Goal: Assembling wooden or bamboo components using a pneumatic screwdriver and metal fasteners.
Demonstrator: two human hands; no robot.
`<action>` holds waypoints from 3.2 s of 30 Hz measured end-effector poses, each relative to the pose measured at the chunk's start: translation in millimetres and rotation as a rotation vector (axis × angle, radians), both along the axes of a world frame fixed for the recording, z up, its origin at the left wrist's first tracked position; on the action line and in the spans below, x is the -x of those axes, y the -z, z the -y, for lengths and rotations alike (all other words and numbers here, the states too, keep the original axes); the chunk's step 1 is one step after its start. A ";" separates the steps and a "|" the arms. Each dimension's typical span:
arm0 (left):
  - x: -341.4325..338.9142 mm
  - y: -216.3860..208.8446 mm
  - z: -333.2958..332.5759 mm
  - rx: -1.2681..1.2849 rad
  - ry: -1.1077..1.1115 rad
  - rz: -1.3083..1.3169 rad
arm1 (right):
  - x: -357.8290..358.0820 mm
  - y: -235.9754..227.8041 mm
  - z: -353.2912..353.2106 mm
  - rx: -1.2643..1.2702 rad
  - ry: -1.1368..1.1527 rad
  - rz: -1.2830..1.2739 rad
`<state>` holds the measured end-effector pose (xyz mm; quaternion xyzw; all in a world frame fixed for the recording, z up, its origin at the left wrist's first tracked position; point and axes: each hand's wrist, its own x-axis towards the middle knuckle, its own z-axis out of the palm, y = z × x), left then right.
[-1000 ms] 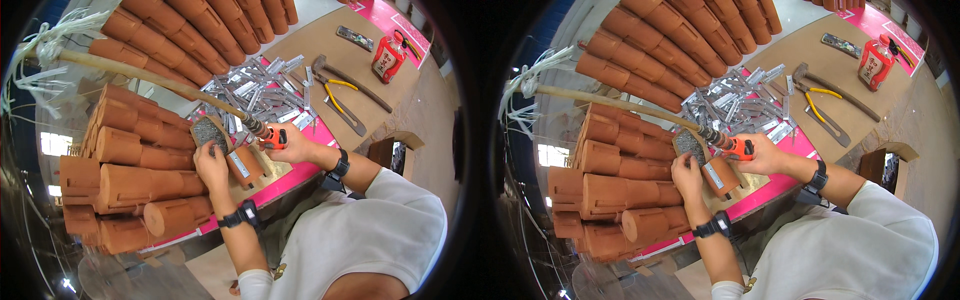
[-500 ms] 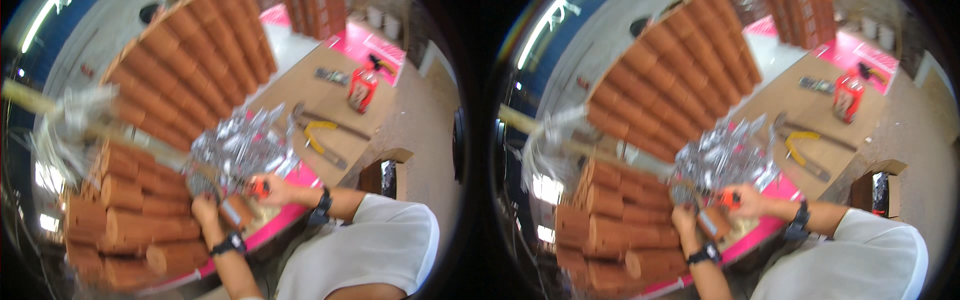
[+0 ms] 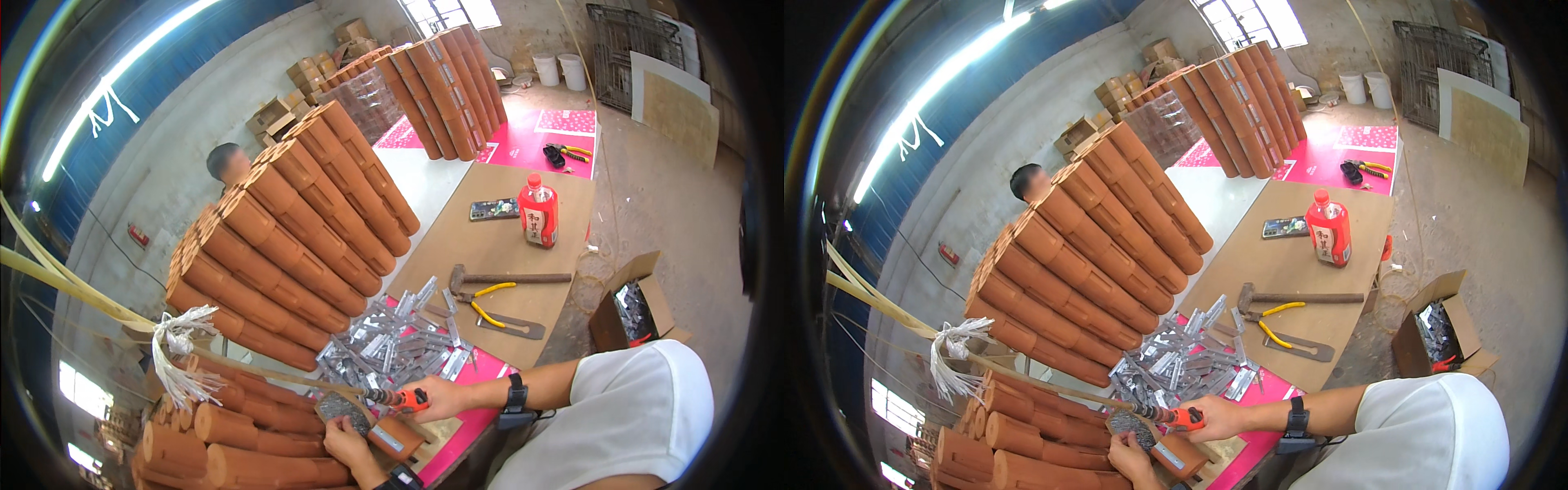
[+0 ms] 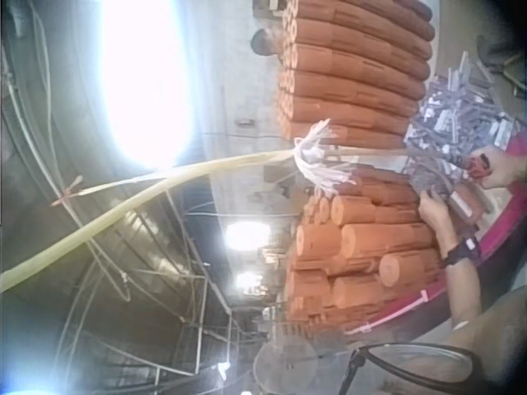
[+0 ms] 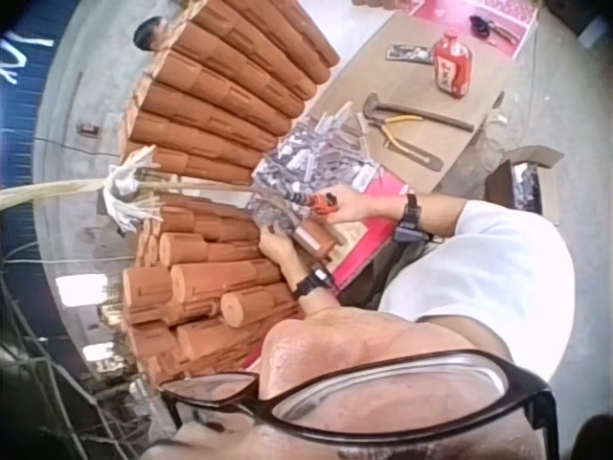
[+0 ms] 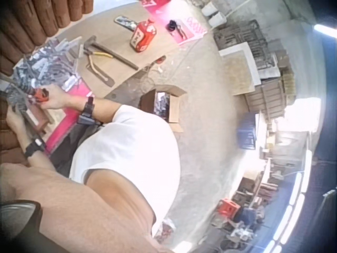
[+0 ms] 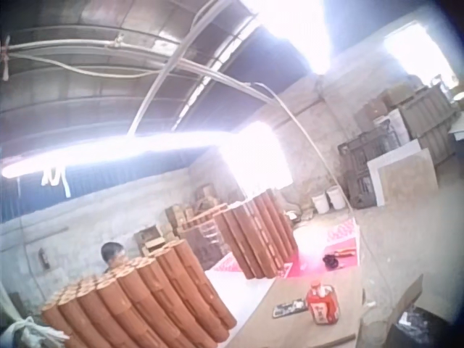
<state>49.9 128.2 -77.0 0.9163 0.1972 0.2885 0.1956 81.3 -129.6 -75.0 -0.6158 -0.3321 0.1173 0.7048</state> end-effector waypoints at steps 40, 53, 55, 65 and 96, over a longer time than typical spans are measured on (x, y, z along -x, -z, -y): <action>21.8 11.9 -4.5 0.565 0.147 0.207 | 3.1 22.7 -11.2 0.027 0.040 0.033; 144.3 -1.4 103.6 1.195 0.286 0.376 | 10.8 -110.8 -21.7 -0.006 -0.121 -0.174; 154.1 2.3 113.7 1.204 0.265 0.361 | 22.0 -123.2 -34.0 -0.159 -0.166 -0.166; 162.8 12.7 127.2 1.152 0.247 0.312 | 62.0 -130.2 -56.5 -0.235 -0.292 -0.245; 103.8 8.3 93.7 0.253 0.109 0.339 | 35.8 -102.9 -86.9 -0.231 -0.217 -0.080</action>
